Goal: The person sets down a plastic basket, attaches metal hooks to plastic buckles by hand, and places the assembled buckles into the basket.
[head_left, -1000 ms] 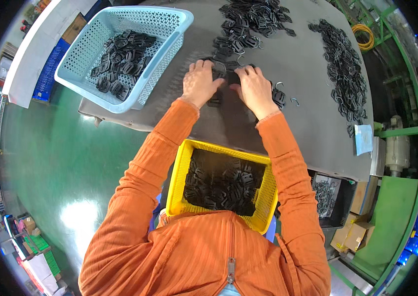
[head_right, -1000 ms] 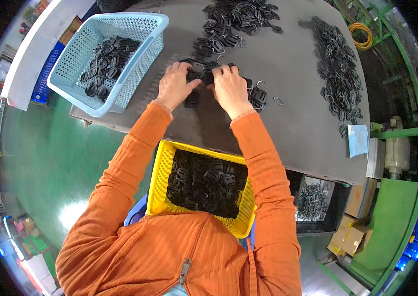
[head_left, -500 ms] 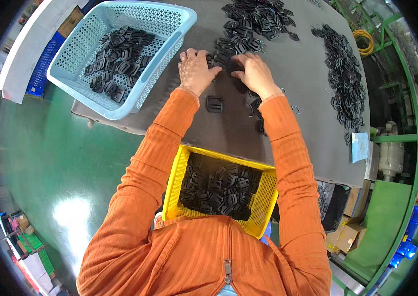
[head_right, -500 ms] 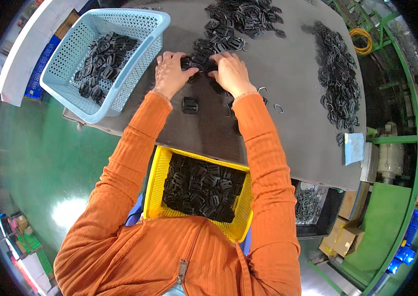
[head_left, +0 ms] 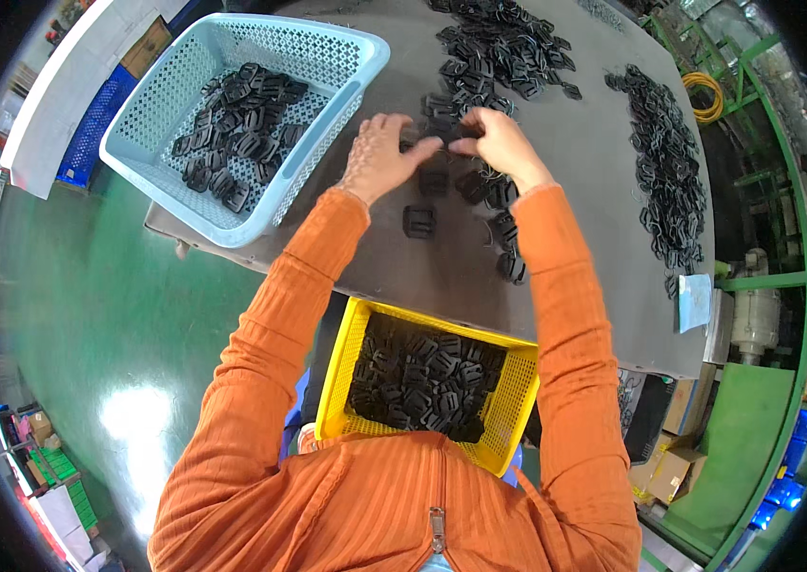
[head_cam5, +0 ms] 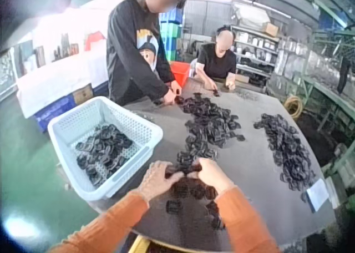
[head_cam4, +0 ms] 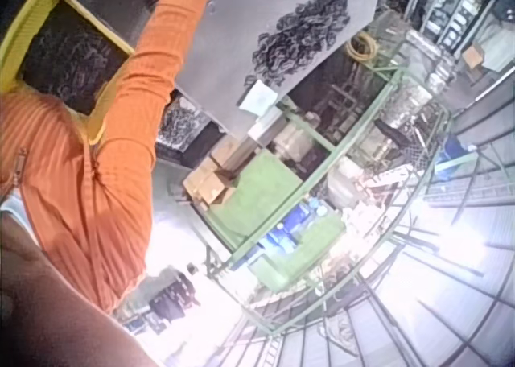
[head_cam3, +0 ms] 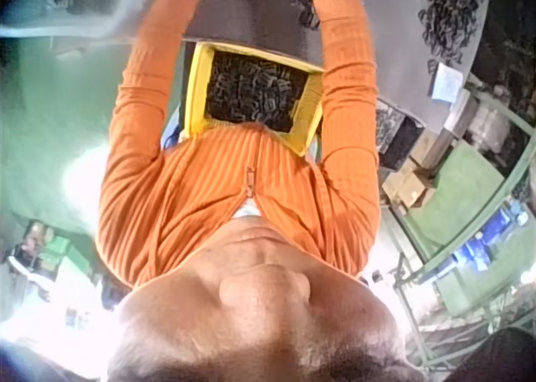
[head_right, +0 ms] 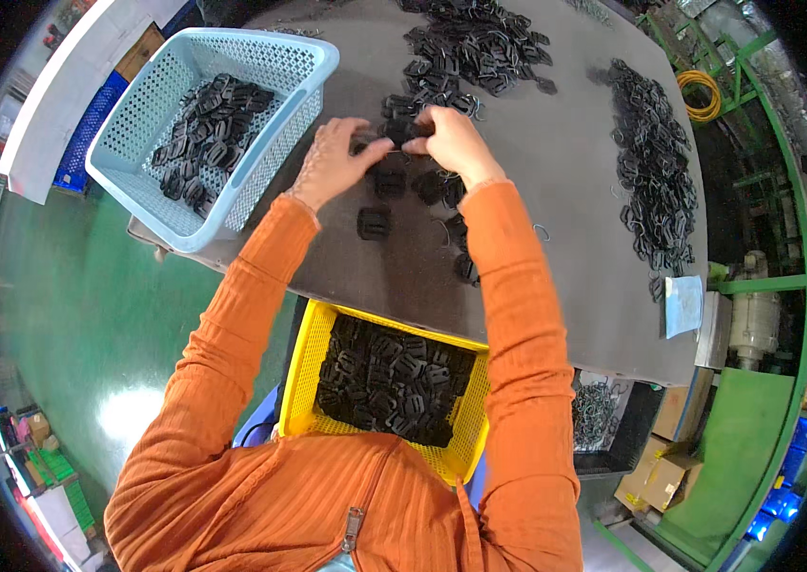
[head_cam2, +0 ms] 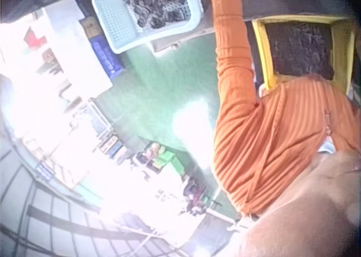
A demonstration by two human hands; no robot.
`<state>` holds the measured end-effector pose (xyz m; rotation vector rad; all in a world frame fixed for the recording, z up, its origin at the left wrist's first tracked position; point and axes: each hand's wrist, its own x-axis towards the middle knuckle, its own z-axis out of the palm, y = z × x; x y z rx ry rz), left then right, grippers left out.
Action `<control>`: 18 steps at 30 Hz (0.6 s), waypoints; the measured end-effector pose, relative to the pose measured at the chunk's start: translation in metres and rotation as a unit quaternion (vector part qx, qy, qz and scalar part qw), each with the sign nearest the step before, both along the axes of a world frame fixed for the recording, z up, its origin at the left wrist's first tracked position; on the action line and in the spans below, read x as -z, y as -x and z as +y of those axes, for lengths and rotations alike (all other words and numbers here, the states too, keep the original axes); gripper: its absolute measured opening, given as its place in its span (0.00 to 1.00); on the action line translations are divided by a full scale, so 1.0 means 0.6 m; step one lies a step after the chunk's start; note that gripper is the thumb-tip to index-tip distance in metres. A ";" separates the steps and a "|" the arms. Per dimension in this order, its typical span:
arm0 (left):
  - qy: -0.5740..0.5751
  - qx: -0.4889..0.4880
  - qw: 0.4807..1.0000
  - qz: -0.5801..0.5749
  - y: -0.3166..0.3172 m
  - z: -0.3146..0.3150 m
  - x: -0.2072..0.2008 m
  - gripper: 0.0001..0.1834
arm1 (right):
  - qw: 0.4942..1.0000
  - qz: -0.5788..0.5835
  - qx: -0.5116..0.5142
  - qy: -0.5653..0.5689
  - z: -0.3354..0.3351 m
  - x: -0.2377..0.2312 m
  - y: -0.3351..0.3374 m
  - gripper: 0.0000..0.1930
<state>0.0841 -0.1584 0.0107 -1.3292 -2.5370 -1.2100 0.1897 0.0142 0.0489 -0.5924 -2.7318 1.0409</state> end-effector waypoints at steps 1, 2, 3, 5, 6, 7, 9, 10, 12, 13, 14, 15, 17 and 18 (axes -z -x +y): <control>0.063 0.025 0.998 -0.002 -0.027 -0.004 -0.026 0.32 | 1.000 0.016 0.007 -0.022 0.002 0.005 0.008 0.24; 0.118 0.037 0.992 0.029 -0.035 -0.006 -0.025 0.32 | 0.997 -0.012 0.017 -0.068 -0.009 0.005 0.025 0.25; 0.102 0.024 0.993 0.053 -0.046 -0.009 -0.014 0.31 | 0.994 -0.052 0.012 -0.096 -0.019 0.006 0.035 0.26; 0.087 0.011 0.993 0.076 -0.056 -0.018 -0.009 0.31 | 0.987 -0.085 0.020 -0.135 -0.036 0.004 0.048 0.27; 0.076 0.020 0.995 0.068 -0.055 -0.022 -0.006 0.29 | 0.987 -0.085 0.021 -0.135 -0.031 0.008 0.051 0.27; 0.067 0.028 0.996 0.058 -0.058 -0.029 -0.005 0.27 | 0.987 -0.053 0.019 -0.150 -0.028 0.006 0.049 0.27; 0.052 0.047 0.995 0.077 -0.064 -0.042 0.002 0.24 | 0.988 -0.035 0.030 -0.147 -0.017 0.001 0.035 0.25; 0.038 0.065 0.992 0.098 -0.065 -0.054 0.005 0.22 | 0.993 -0.020 0.049 -0.103 -0.029 -0.019 0.023 0.23; 0.024 0.087 0.992 0.089 -0.085 -0.062 0.002 0.19 | 0.994 -0.054 0.040 -0.090 -0.024 -0.035 -0.018 0.20; 0.009 0.110 0.990 0.084 -0.100 -0.066 -0.003 0.17 | 0.993 -0.059 0.044 -0.091 -0.024 -0.041 -0.044 0.20; 0.011 0.111 0.991 0.081 -0.111 -0.077 -0.005 0.17 | 0.995 -0.056 0.043 -0.077 -0.029 -0.044 -0.063 0.20; 0.041 0.147 0.986 0.064 -0.125 -0.090 -0.008 0.16 | 0.996 -0.053 0.043 -0.064 -0.038 -0.048 -0.084 0.20; 0.041 0.220 0.974 0.040 -0.161 -0.106 -0.024 0.12 | 0.998 -0.038 -0.025 -0.036 -0.066 -0.074 -0.146 0.17; 0.046 0.216 0.975 0.039 -0.161 -0.112 -0.029 0.12 | 0.988 -0.110 -0.042 0.102 -0.094 -0.086 -0.165 0.16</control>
